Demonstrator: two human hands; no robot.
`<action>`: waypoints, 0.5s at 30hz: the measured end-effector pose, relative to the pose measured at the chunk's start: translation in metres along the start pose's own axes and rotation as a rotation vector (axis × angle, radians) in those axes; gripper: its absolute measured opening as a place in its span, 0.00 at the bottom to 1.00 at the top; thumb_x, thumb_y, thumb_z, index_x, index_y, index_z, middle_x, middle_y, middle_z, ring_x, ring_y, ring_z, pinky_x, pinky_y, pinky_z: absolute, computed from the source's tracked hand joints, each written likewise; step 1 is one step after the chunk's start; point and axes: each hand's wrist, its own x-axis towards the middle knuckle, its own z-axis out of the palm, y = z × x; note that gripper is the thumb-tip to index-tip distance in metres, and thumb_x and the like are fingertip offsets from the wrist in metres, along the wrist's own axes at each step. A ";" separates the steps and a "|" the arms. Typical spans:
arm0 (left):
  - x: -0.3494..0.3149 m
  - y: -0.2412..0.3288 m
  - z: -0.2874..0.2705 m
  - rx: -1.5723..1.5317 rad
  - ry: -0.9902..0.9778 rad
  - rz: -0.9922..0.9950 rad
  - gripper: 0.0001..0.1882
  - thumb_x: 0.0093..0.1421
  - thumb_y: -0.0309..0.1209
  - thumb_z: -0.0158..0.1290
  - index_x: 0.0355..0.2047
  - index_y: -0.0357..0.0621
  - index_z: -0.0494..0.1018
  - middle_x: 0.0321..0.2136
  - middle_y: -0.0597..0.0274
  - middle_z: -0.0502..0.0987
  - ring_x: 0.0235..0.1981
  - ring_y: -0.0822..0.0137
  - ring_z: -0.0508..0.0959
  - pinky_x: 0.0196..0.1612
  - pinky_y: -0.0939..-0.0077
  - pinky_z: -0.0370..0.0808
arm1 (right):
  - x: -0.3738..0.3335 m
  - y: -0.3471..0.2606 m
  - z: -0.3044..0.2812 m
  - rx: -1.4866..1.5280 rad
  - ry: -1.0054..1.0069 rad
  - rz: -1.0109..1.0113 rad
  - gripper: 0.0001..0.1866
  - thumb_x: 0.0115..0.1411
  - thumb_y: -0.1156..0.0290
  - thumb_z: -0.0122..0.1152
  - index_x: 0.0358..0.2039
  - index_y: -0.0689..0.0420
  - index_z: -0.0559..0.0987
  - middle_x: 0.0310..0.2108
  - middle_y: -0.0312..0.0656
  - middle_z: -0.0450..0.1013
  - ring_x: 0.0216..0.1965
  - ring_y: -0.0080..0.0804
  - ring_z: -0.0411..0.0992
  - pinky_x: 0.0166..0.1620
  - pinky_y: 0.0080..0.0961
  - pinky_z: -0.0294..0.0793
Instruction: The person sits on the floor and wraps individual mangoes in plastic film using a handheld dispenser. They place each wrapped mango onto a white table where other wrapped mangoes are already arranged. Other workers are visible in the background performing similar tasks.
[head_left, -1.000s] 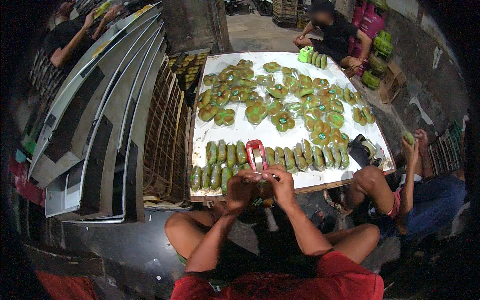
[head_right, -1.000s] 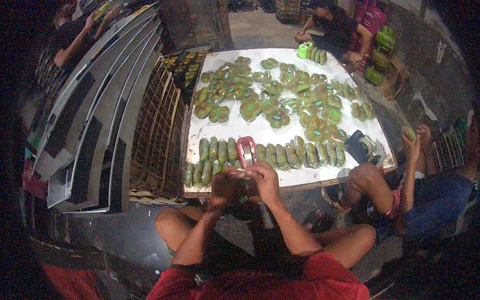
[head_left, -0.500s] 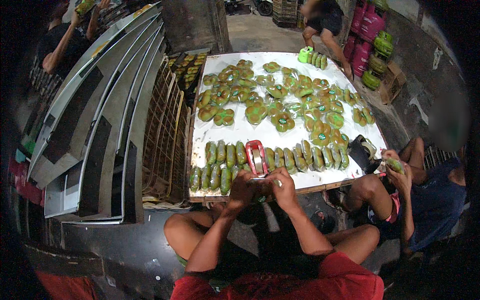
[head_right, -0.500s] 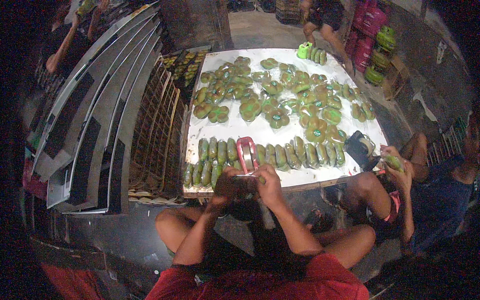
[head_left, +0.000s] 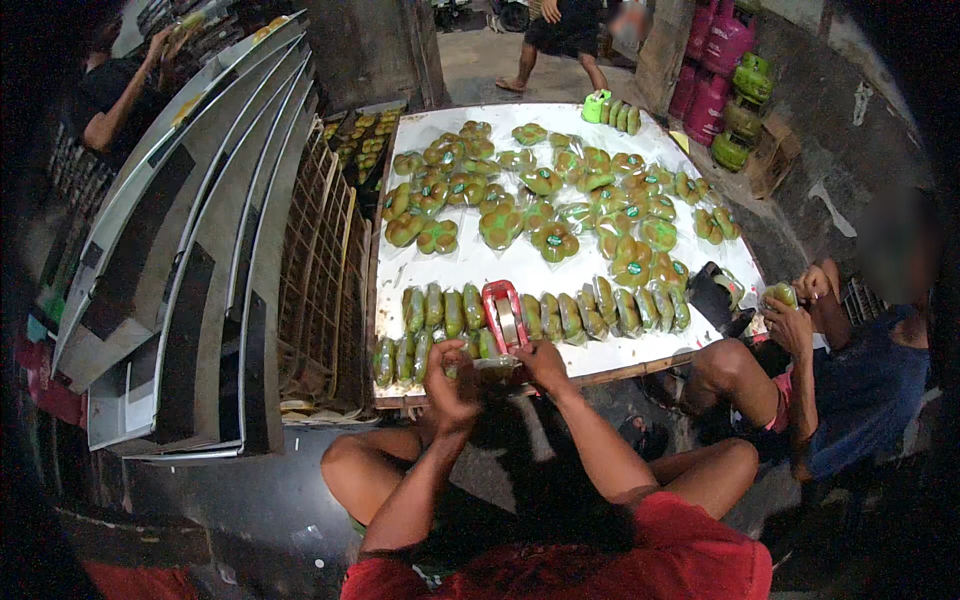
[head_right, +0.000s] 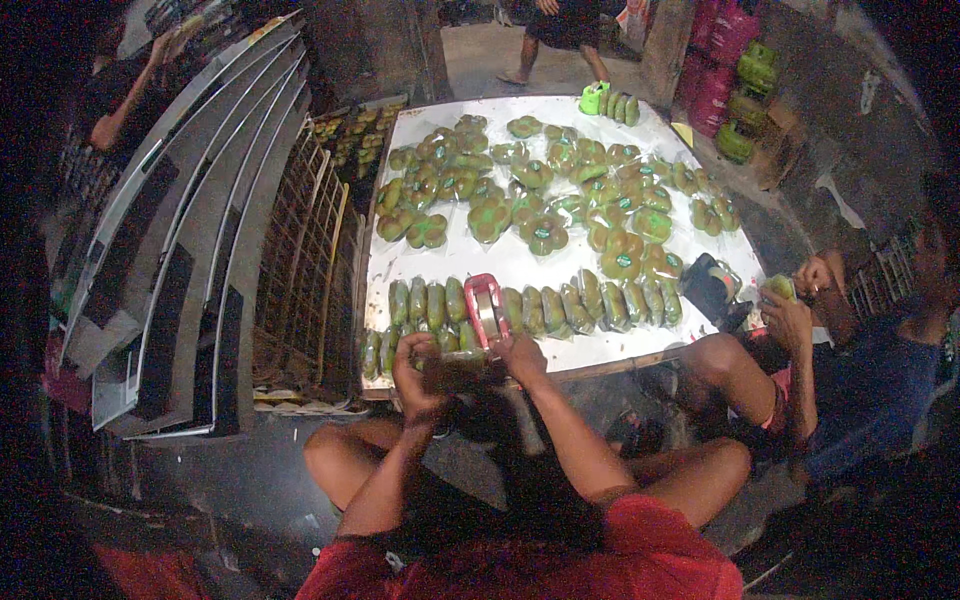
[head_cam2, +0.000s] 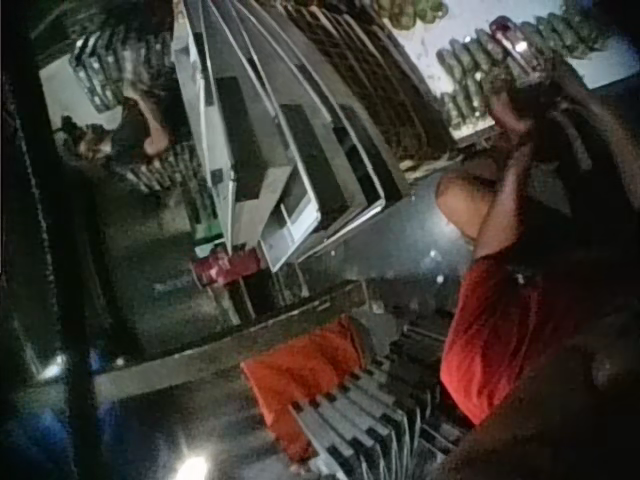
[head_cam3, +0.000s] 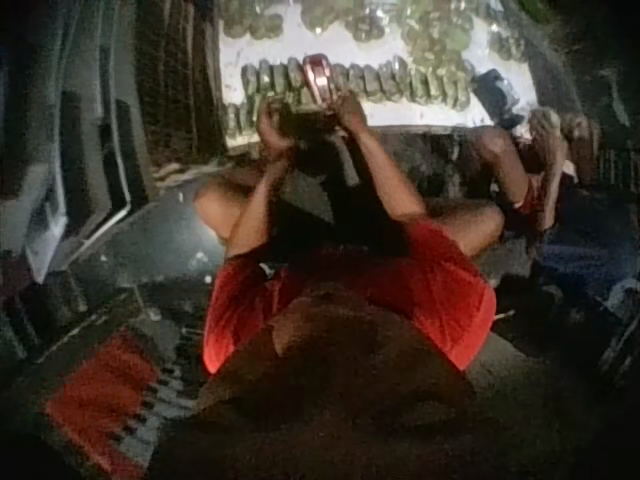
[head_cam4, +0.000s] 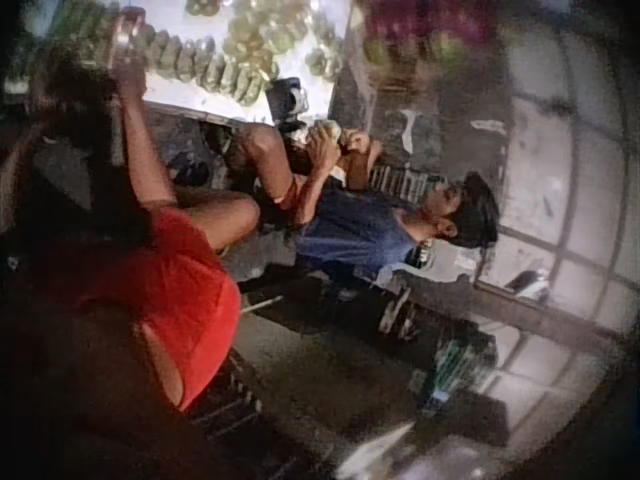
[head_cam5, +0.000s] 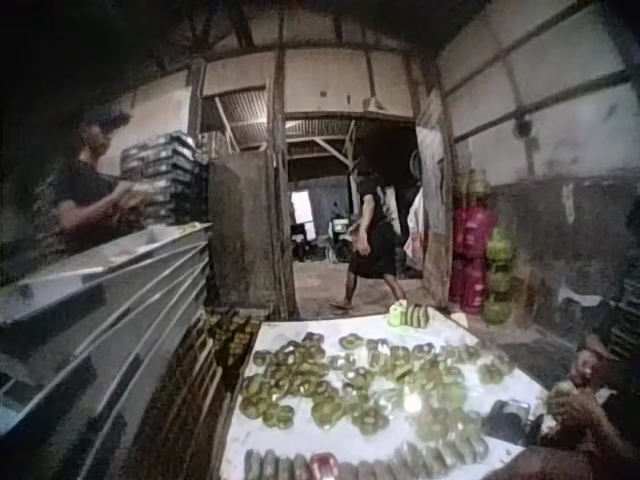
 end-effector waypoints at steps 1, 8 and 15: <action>0.005 0.000 -0.002 -0.012 0.029 -0.021 0.13 0.55 0.30 0.53 0.39 0.38 0.70 0.29 0.65 0.70 0.33 0.72 0.70 0.40 0.77 0.67 | -0.001 -0.004 0.001 0.101 -0.036 -0.024 0.16 0.57 0.61 0.65 0.24 0.61 0.79 0.20 0.35 0.73 0.21 0.21 0.66 0.27 0.23 0.64; 0.006 0.011 -0.003 0.086 0.188 -0.111 0.08 0.57 0.24 0.50 0.38 0.37 0.70 0.29 0.66 0.70 0.32 0.73 0.68 0.41 0.77 0.68 | -0.054 -0.003 -0.007 -0.203 -0.100 0.065 0.12 0.58 0.65 0.62 0.24 0.60 0.80 0.19 0.34 0.73 0.24 0.22 0.67 0.31 0.26 0.68; -0.003 -0.015 -0.001 0.115 0.063 -0.027 0.10 0.55 0.26 0.51 0.37 0.37 0.70 0.27 0.65 0.70 0.30 0.72 0.68 0.39 0.75 0.69 | -0.087 -0.115 -0.075 0.657 -0.041 -0.427 0.06 0.55 0.71 0.64 0.26 0.61 0.80 0.37 0.40 0.74 0.42 0.27 0.69 0.46 0.28 0.66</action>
